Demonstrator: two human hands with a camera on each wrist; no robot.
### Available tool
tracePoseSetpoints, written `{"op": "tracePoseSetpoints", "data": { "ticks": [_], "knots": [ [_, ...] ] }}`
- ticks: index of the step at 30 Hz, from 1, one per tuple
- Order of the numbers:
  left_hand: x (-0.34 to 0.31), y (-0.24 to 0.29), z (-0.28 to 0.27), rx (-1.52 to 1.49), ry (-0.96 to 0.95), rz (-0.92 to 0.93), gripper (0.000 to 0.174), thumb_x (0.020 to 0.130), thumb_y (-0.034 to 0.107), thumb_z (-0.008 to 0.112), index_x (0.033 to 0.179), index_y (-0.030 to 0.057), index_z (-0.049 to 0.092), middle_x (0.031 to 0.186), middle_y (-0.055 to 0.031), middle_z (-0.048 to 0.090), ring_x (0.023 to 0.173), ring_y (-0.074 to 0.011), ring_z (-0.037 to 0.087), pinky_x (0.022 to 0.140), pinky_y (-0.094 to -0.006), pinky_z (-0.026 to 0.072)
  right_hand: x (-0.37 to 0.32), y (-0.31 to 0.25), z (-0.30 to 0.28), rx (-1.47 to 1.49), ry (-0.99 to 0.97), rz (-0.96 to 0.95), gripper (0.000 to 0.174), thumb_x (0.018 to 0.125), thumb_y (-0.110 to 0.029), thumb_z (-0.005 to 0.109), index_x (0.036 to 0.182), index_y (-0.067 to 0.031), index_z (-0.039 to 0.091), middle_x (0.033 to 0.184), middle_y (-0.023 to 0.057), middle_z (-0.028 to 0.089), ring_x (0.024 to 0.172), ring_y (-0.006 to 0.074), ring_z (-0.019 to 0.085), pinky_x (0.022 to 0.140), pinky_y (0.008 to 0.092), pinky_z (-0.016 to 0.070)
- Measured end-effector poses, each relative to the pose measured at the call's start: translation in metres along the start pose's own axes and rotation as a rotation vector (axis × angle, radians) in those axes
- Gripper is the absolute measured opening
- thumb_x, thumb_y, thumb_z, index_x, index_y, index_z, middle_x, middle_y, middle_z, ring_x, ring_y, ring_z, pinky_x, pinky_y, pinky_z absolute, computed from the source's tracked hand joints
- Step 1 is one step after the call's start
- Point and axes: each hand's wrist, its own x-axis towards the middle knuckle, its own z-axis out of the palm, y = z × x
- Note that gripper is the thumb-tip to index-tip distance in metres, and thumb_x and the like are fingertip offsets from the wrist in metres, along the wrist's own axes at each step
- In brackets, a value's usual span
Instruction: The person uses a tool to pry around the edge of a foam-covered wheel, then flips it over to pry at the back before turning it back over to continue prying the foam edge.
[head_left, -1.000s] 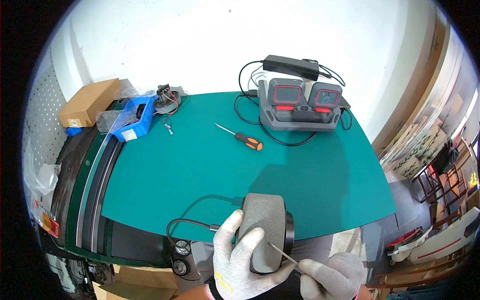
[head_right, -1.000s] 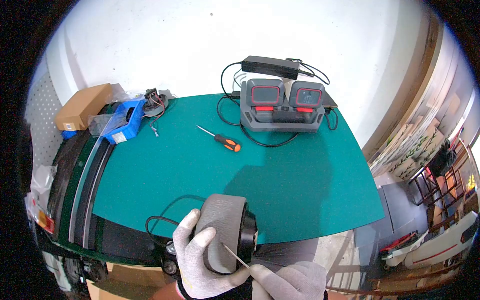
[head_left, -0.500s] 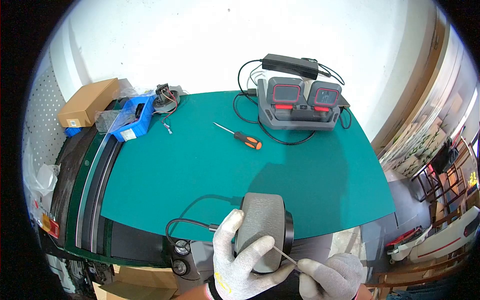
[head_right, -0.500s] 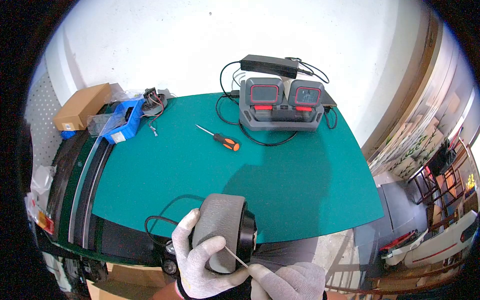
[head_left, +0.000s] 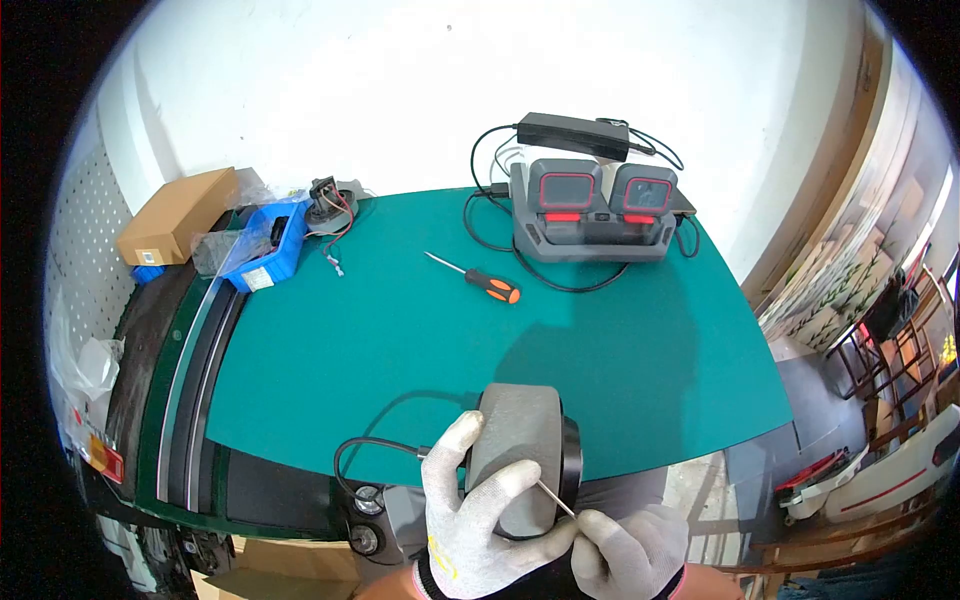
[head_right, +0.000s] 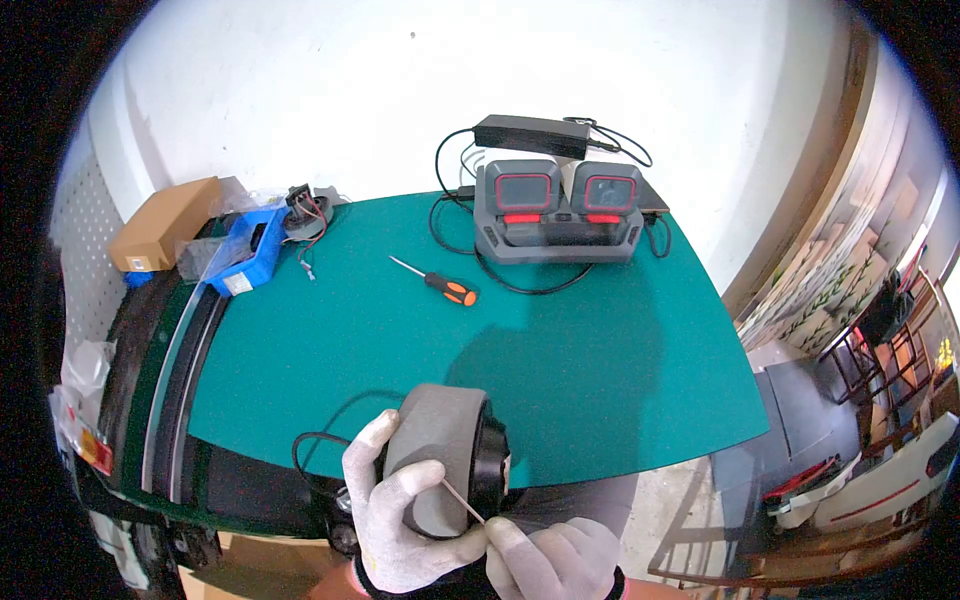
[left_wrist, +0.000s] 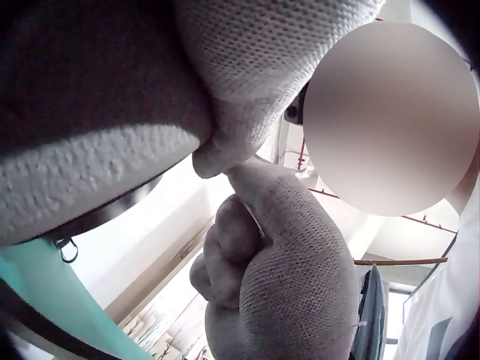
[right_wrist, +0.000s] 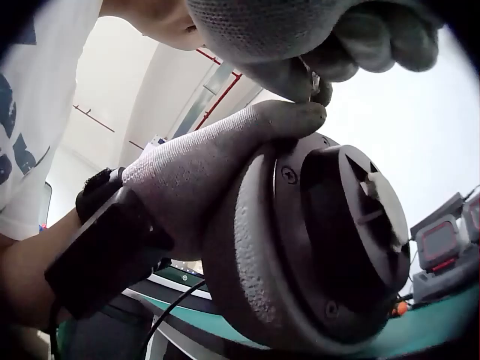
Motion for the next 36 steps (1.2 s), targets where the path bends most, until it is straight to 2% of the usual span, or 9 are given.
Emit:
{"op": "tracePoseSetpoints", "data": {
  "ticks": [1, 5, 7, 26, 36],
  "knots": [
    [0.001, 0.0, -0.001, 0.047, -0.012, 0.021, 0.103, 0.053, 0.028, 0.099, 0.139, 0.0064, 0.047, 0.143, -0.0259, 0.039, 0.126, -0.045, 0.051, 0.101, -0.0515, 0.0482, -0.002, 0.001, 0.002, 0.023, 0.003, 0.004, 0.019, 0.086, -0.008, 0.071, 0.103, 0.002, 0.07, 0.06, 0.0049, 0.054, 0.046, 0.0233, 0.052, 0.046, 0.0375, 0.039],
    [-0.005, 0.01, 0.001, -0.023, 0.023, -0.111, 0.097, 0.058, 0.021, 0.095, 0.141, 0.0079, 0.047, 0.149, -0.0264, 0.037, 0.134, -0.0475, 0.043, 0.109, -0.0538, 0.0414, -0.002, 0.001, -0.002, 0.074, -0.034, 0.037, 0.019, 0.085, -0.006, 0.071, 0.102, 0.0028, 0.07, 0.06, 0.0067, 0.055, 0.046, 0.0242, 0.052, 0.046, 0.0378, 0.0389],
    [-0.006, 0.009, 0.002, -0.01, 0.008, -0.101, 0.106, 0.055, 0.019, 0.095, 0.146, 0.0067, 0.041, 0.149, -0.0266, 0.037, 0.135, -0.0475, 0.041, 0.111, -0.0541, 0.0392, 0.001, -0.001, -0.007, 0.103, -0.033, 0.061, 0.019, 0.084, -0.005, 0.07, 0.102, 0.0028, 0.07, 0.06, 0.0072, 0.054, 0.046, 0.0247, 0.052, 0.046, 0.0381, 0.039],
    [-0.009, 0.004, 0.001, -0.057, 0.039, -0.049, 0.096, 0.059, 0.02, 0.095, 0.141, 0.0076, 0.047, 0.148, -0.0267, 0.038, 0.132, -0.0465, 0.045, 0.106, -0.0518, 0.045, 0.029, -0.009, -0.037, 0.11, -0.209, 0.094, 0.021, 0.082, -0.003, 0.07, 0.102, 0.0015, 0.072, 0.06, 0.0076, 0.056, 0.047, 0.0252, 0.054, 0.046, 0.037, 0.0404],
    [-0.008, 0.002, 0.002, -0.052, 0.047, -0.035, 0.095, 0.059, 0.022, 0.095, 0.141, 0.0083, 0.048, 0.149, -0.0257, 0.038, 0.132, -0.0457, 0.045, 0.106, -0.051, 0.0456, 0.032, -0.01, -0.039, 0.105, -0.199, 0.094, 0.02, 0.083, -0.004, 0.07, 0.102, 0.0016, 0.072, 0.06, 0.0077, 0.056, 0.046, 0.0248, 0.054, 0.045, 0.0373, 0.0401]
  ]
}}
